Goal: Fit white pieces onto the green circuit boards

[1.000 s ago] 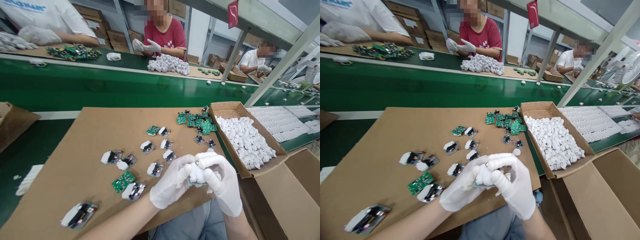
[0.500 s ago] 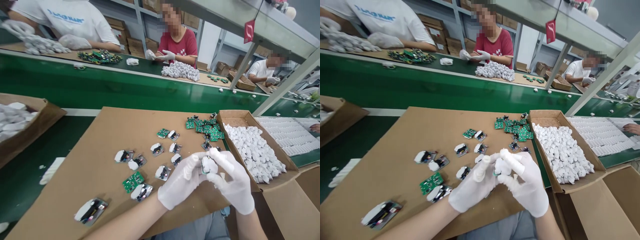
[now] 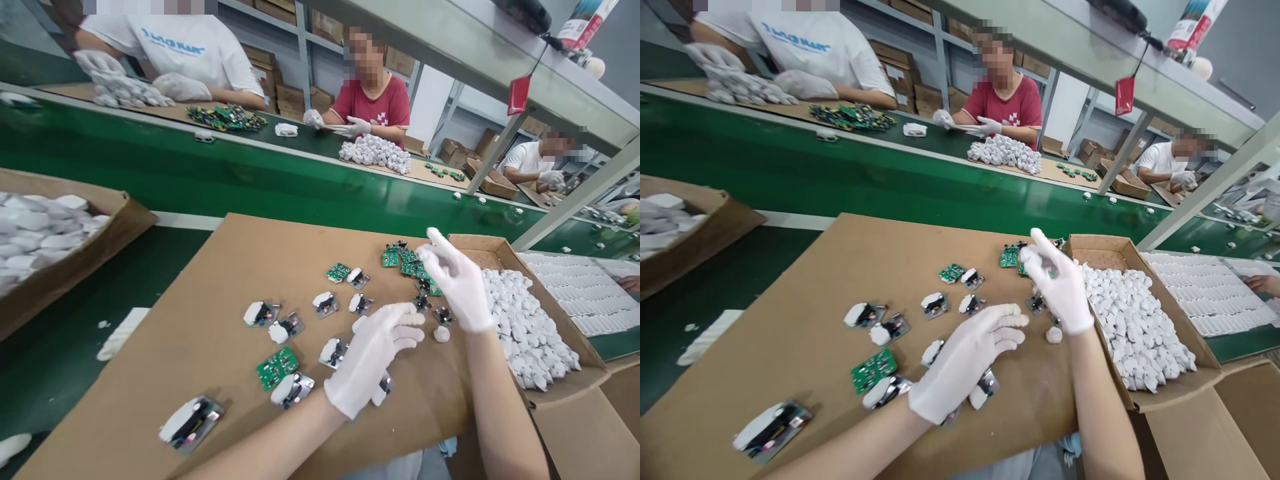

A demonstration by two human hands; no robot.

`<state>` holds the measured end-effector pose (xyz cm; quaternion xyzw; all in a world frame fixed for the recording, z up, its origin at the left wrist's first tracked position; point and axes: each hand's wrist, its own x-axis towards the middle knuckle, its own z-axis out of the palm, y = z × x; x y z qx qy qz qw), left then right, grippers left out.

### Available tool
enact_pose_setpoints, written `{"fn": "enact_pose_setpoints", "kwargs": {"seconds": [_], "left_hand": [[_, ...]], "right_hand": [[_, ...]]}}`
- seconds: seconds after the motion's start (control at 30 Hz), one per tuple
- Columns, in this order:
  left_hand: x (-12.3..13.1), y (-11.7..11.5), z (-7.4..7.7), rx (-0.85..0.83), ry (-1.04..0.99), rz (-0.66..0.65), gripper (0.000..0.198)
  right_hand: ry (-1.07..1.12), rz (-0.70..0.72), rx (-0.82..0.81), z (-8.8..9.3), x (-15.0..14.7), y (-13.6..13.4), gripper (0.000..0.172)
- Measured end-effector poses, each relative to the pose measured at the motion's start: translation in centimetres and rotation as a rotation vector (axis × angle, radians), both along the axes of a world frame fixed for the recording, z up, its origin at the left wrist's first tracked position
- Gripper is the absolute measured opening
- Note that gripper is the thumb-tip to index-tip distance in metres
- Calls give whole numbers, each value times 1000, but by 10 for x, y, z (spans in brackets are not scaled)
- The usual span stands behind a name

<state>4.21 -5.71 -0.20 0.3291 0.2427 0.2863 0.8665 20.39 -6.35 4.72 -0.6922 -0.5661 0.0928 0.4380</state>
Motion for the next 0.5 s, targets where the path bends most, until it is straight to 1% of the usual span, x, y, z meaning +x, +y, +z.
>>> {"fn": "enact_pose_setpoints", "kwargs": {"seconds": [0.03, 0.07, 0.13, 0.2, 0.23, 0.3, 0.37, 0.4, 0.43, 0.5], "left_hand": [[1, 0, -2, 38, 77, 21, 35], [2, 0, -4, 68, 130, 40, 34], [3, 0, -8, 96, 173, 68, 34], [2, 1, -8, 111, 169, 92, 33], [1, 2, -8, 117, 164, 108, 33], [0, 5, -5, 136, 156, 147, 32], [-1, 7, 0, 176, 196, 184, 30], [-2, 6, 3, 212, 252, 182, 29], [-3, 6, 6, 258, 318, 157, 28], [-6, 3, 12, 382, 385, 39, 31]], "right_hand": [[-101, -69, -123, 2, 11, 25, 46], [-137, -113, -165, 4, 22, 51, 43], [-186, -151, -208, 2, 41, 99, 39], [-237, -142, -273, -4, 53, 134, 33], [-262, -132, -311, -7, 57, 146, 32], [-312, -110, -380, -12, 65, 159, 31], [-363, -101, -418, -11, 74, 158, 31], [-390, -102, -418, -8, 80, 154, 32], [-417, -111, -407, -3, 87, 147, 34], [-466, -150, -365, 11, 107, 126, 41]]}}
